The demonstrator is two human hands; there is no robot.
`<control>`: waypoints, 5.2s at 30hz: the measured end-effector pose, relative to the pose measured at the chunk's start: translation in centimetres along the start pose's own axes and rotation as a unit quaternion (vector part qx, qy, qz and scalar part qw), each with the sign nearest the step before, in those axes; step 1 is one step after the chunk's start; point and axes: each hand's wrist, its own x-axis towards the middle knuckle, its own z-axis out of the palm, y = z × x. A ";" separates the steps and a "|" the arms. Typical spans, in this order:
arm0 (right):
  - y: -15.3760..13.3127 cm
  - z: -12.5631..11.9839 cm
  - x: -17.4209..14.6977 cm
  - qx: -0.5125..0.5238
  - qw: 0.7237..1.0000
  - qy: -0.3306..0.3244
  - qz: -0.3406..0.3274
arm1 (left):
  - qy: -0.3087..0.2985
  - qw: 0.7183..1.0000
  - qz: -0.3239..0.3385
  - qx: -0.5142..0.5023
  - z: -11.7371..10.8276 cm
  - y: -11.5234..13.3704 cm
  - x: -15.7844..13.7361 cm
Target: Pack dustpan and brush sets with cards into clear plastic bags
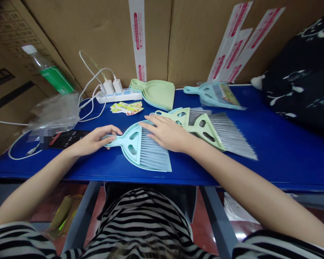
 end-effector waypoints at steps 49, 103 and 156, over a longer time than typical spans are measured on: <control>1.6 -0.1 0.0 -0.072 0.997 0.031 0.003 | 0.025 0.960 0.078 0.269 0.0 0.5 -0.7; 2.0 -2.1 7.3 -0.119 0.993 -0.014 0.003 | 0.018 0.953 0.086 0.289 0.1 0.4 -1.0; 0.4 -2.6 -0.6 0.095 0.985 -0.143 0.017 | 0.010 0.951 0.099 0.294 0.0 0.5 -0.8</control>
